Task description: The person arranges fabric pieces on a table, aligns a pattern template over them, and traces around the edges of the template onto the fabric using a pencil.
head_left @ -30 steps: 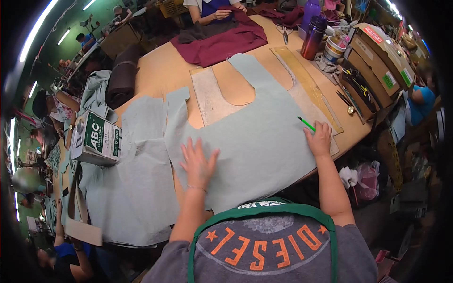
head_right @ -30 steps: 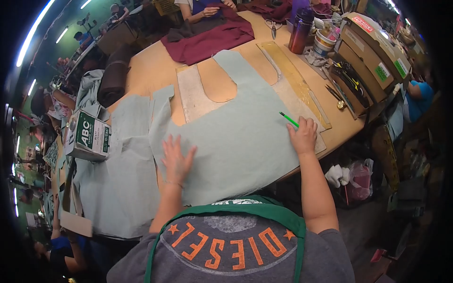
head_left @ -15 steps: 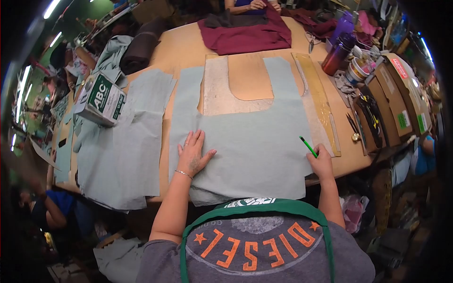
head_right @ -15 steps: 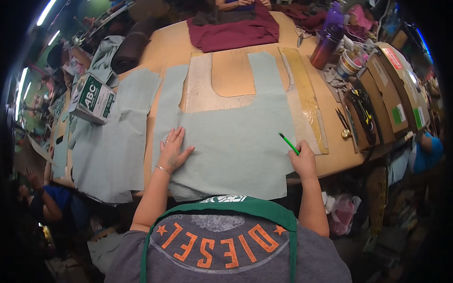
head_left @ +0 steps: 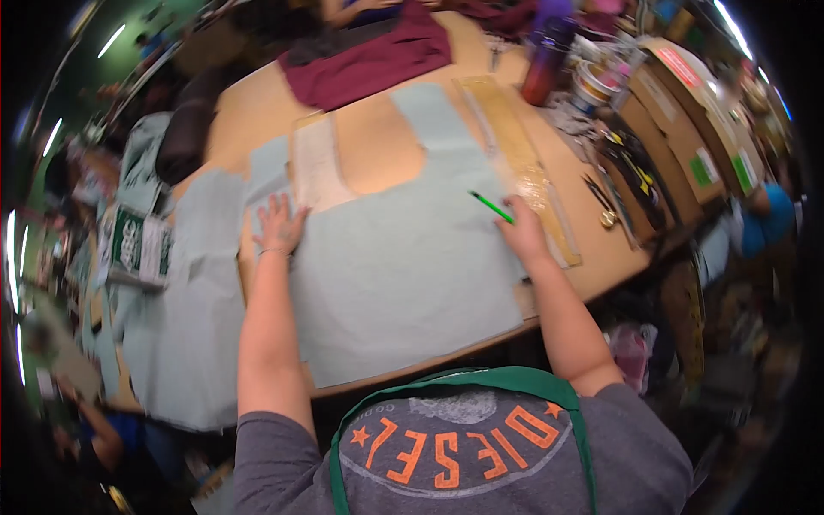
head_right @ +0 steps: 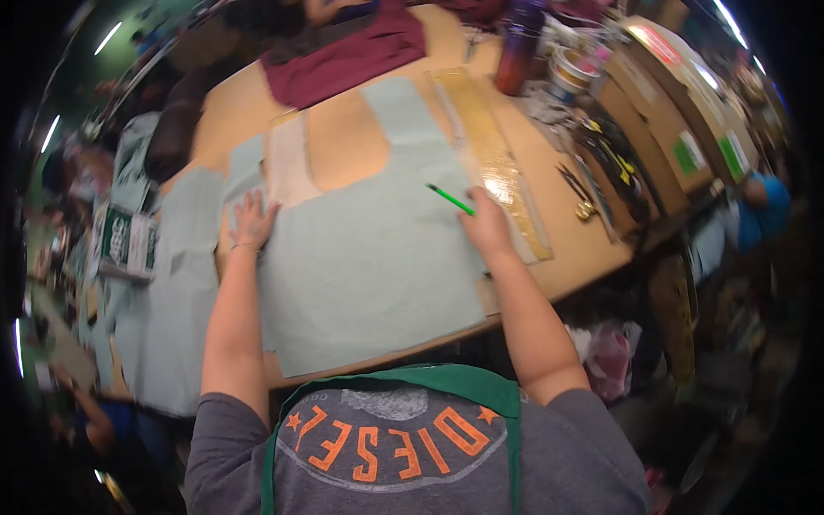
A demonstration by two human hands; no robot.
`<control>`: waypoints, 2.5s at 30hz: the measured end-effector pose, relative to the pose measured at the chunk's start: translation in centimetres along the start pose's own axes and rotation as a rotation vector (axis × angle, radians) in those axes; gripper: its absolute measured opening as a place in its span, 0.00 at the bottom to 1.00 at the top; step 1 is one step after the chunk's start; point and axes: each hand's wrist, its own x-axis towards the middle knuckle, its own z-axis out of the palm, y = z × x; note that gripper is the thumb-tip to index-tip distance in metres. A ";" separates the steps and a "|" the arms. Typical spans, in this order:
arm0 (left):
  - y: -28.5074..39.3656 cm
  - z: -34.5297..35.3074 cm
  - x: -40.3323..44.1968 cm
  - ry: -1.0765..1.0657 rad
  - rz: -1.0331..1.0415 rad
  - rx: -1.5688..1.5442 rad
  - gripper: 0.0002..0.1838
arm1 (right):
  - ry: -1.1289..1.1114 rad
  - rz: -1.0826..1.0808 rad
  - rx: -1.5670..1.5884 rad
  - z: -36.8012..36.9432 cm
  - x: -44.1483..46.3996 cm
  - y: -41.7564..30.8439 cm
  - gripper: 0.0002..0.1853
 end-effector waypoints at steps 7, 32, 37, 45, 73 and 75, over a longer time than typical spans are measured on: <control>1.9 -1.4 0.7 0.161 -0.052 -0.010 0.38 | -0.243 0.168 -0.086 -3.5 0.7 -2.1 0.29; 2.8 3.0 -21.4 0.123 0.143 0.071 0.46 | -0.296 0.102 0.883 -11.2 6.6 -1.1 0.24; 3.1 2.5 -21.6 0.078 0.152 0.049 0.48 | 0.052 -0.149 0.498 -19.4 7.0 -1.8 0.16; 3.4 2.0 -21.3 -0.002 0.169 0.101 0.49 | 0.589 -0.383 0.509 -20.5 5.5 -2.2 0.12; 24.3 0.8 4.5 -0.340 0.234 -0.386 0.23 | 1.166 -0.105 0.151 -18.3 -26.0 -8.6 0.22; 25.3 1.8 5.6 -0.292 0.263 -0.383 0.20 | 1.213 -0.054 0.087 -18.0 -27.6 -9.0 0.21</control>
